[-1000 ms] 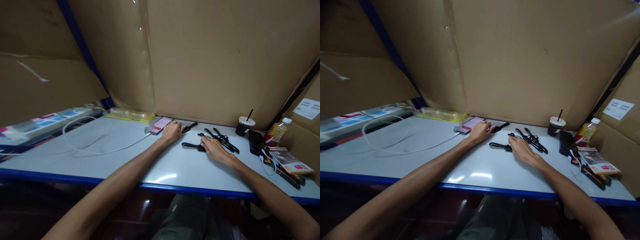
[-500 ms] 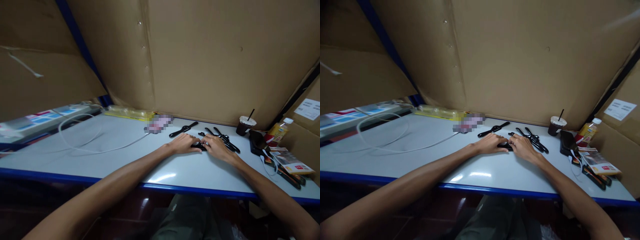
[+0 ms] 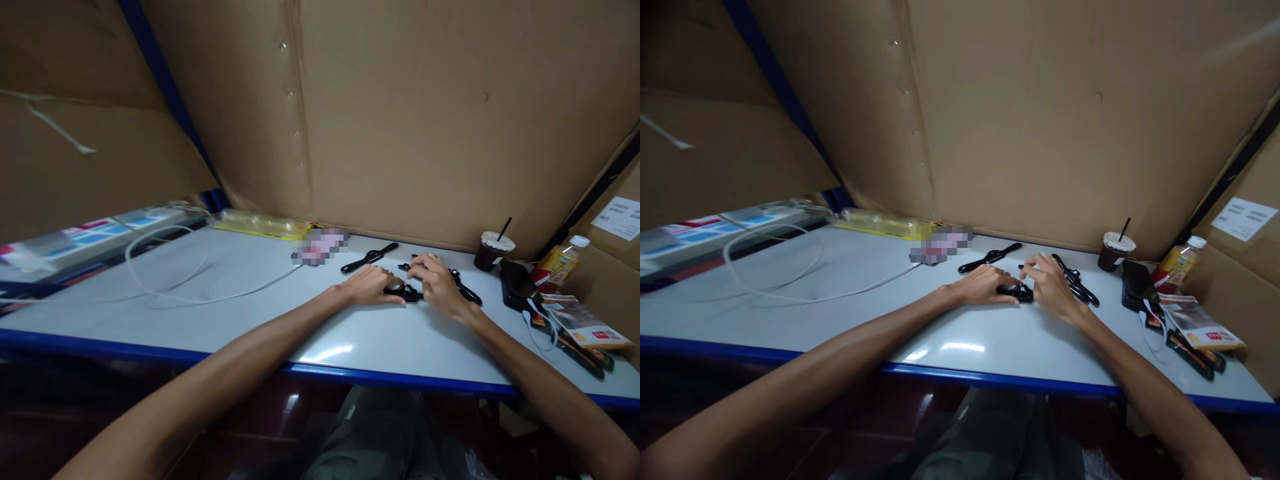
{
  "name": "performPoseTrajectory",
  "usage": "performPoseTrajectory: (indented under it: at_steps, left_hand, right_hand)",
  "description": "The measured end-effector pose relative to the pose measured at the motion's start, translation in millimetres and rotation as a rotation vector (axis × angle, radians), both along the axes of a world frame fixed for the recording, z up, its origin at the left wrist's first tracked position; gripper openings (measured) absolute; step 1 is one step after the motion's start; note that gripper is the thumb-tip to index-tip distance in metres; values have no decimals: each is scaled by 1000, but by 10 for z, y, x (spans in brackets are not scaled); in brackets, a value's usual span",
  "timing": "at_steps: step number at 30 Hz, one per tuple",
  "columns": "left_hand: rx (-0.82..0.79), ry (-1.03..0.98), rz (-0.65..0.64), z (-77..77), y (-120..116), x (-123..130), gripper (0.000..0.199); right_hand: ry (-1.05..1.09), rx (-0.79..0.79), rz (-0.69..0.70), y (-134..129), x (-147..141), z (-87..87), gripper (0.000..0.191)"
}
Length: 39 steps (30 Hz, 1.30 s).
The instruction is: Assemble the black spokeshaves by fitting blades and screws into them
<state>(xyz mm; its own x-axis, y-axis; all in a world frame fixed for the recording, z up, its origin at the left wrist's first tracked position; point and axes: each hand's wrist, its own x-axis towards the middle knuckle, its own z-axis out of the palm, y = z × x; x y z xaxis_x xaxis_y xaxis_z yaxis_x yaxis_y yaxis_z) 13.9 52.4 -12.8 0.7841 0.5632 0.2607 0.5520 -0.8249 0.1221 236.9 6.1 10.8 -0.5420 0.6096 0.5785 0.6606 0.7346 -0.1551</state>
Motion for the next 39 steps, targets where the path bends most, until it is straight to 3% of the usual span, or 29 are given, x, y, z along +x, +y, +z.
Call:
performPoseTrajectory:
  at_steps: [6,12,15,19,24,29,31,36,39]
  left_hand:
    - [0,2,-3,20,-11,-1,57]
    - [-23,28,3,59,-30,2,56]
    - [-54,-1,18,62,-37,7,56]
    - [-65,-28,8,47,-28,6,58]
    - [-37,17,13,48,-27,2,56]
    - [-44,-1,28,57,-37,5,56]
    - [-47,-18,13,50,-28,5,56]
    - [-30,-8,-22,30,-1,-1,55]
    - [-13,17,-15,32,-5,-3,55]
  right_hand:
    - [63,-80,-126,-25,-41,-40,26]
    - [222,-311,-1,-92,-121,-18,25]
    - [283,-185,-123,-66,-83,21,24]
    - [162,-105,-215,-33,-66,-24,24]
    - [237,-322,-30,-46,-110,-71,30]
    - [201,-126,-157,-17,-68,-88,29]
    - [146,-126,-184,-12,-61,-107,30]
    - [42,-225,-68,-49,-97,-101,31]
    - [-11,-213,-107,-64,-94,-73,29]
